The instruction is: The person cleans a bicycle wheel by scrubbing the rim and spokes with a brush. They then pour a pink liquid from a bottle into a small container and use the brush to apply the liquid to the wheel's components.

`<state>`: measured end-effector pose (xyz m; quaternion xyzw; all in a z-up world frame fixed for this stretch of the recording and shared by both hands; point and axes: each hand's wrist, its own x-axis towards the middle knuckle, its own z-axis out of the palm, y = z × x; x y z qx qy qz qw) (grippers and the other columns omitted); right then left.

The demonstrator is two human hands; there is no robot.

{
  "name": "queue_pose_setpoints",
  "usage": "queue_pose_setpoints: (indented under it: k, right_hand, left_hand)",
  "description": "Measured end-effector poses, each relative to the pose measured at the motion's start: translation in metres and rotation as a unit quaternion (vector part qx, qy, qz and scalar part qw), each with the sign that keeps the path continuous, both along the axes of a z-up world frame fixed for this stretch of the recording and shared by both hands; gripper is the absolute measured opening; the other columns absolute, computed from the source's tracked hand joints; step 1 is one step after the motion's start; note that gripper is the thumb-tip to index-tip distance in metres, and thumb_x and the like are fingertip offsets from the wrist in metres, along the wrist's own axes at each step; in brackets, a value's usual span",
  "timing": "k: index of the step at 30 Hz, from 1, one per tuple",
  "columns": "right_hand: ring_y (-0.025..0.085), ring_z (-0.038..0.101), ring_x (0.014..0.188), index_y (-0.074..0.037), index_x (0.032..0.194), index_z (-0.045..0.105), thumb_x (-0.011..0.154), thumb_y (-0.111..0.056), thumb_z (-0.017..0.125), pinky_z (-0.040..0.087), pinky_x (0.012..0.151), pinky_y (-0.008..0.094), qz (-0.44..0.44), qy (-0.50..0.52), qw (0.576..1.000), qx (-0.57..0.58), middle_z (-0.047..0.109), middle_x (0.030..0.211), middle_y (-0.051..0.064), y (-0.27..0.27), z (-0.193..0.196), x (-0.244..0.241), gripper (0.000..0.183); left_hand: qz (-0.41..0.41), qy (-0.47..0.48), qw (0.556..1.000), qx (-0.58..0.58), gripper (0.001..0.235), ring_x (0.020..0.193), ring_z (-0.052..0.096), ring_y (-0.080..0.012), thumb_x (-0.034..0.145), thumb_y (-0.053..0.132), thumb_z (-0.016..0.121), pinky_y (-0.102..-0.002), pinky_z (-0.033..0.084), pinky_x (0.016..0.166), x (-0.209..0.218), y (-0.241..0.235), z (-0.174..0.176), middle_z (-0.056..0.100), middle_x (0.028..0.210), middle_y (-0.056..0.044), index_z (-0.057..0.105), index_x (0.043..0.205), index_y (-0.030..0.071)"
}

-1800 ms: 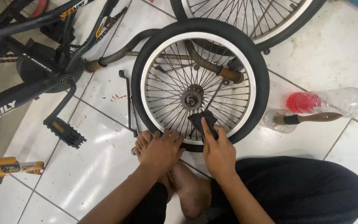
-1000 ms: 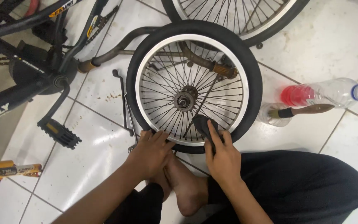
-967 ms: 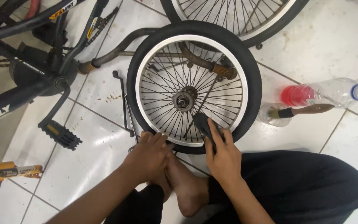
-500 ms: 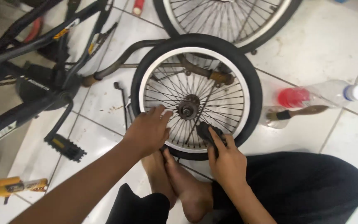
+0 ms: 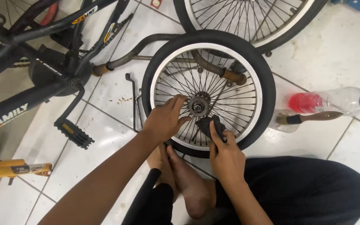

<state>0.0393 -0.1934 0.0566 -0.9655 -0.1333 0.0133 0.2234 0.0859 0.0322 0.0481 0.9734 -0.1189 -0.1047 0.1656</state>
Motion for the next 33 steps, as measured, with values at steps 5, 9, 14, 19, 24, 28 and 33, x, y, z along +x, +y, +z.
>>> queue_pose_setpoints:
  k: [5, 9, 14, 19, 24, 28, 33]
  right_hand:
    - [0.028, 0.073, 0.078, -0.03, 0.146, 0.064, 0.096, -0.012, 0.067, 0.061, 0.061, 0.037, -0.038, -0.043, 0.995, 0.086, 0.064, 0.103, 0.007, -0.006, 0.004, 0.007, 0.053]
    - [0.027, 0.074, 0.077, -0.024, 0.15, 0.058, 0.1, -0.014, 0.061, 0.062, 0.058, 0.037, 0.011, -0.01, 1.0, 0.011, 0.062, 0.111, 0.012, 0.001, -0.003, 0.014, 0.051]
    - [0.031, 0.076, 0.083, -0.02, 0.153, 0.053, 0.097, -0.02, 0.061, 0.063, 0.061, 0.042, -0.007, 0.061, 0.997, -0.045, 0.064, 0.113, 0.017, -0.009, -0.007, -0.019, 0.057]
    - [0.036, 0.076, 0.093, -0.025, 0.15, 0.057, 0.095, -0.024, 0.063, 0.063, 0.071, 0.049, -0.036, 0.179, 0.981, -0.067, 0.068, 0.119, 0.019, -0.037, -0.012, -0.024, 0.055]
    - [0.035, 0.073, 0.093, -0.03, 0.157, 0.053, 0.102, -0.019, 0.062, 0.061, 0.071, 0.045, -0.118, -0.038, 0.991, 0.043, 0.061, 0.114, 0.009, -0.061, -0.014, -0.007, 0.057]
    - [0.036, 0.072, 0.089, -0.027, 0.153, 0.056, 0.095, -0.022, 0.063, 0.062, 0.065, 0.052, -0.133, -0.033, 0.989, -0.045, 0.059, 0.116, 0.011, -0.063, -0.025, -0.003, 0.058]
    - [0.038, 0.075, 0.082, -0.026, 0.153, 0.055, 0.094, -0.023, 0.06, 0.061, 0.061, 0.05, -0.118, 0.069, 0.99, -0.033, 0.06, 0.11, 0.009, -0.059, -0.028, -0.027, 0.059]
  left_hand:
    - [0.019, 0.004, 1.0, 0.009, 0.055, 0.113, 0.069, -0.0331, 0.1, 0.036, 0.063, -0.049, 0.061, 0.081, -0.001, -0.003, 0.0, 0.058, 0.135, -0.015, 0.04, 0.142, 0.009]
    - [0.023, 0.037, 0.999, 0.033, 0.058, 0.124, 0.064, -0.0333, 0.1, 0.037, 0.063, -0.05, 0.06, 0.086, -0.002, -0.004, 0.0, 0.052, 0.144, -0.013, 0.037, 0.145, 0.011]
    - [-0.006, 0.095, 0.988, 0.124, 0.068, 0.135, 0.057, -0.0316, 0.101, 0.04, 0.059, -0.047, 0.059, 0.092, -0.013, -0.012, 0.009, 0.041, 0.156, -0.014, 0.026, 0.153, 0.012]
    - [-0.023, 0.115, 0.981, 0.152, 0.07, 0.139, 0.053, -0.0345, 0.102, 0.034, 0.056, -0.05, 0.056, 0.098, -0.012, -0.014, 0.015, 0.035, 0.161, -0.017, 0.019, 0.157, 0.011]
    - [-0.001, 0.105, 0.984, 0.143, 0.074, 0.14, 0.052, -0.0363, 0.099, 0.031, 0.059, -0.049, 0.058, 0.095, -0.014, -0.019, 0.018, 0.035, 0.161, -0.02, 0.02, 0.157, 0.009]
    - [-0.012, 0.106, 0.982, 0.154, 0.075, 0.142, 0.05, -0.0349, 0.099, 0.032, 0.06, -0.048, 0.058, 0.095, -0.011, -0.022, 0.015, 0.034, 0.161, -0.019, 0.02, 0.158, 0.01]
    - [-0.014, 0.103, 0.981, 0.165, 0.073, 0.143, 0.049, -0.0328, 0.099, 0.032, 0.059, -0.046, 0.057, 0.097, -0.012, -0.025, 0.01, 0.035, 0.16, -0.018, 0.02, 0.158, 0.01]
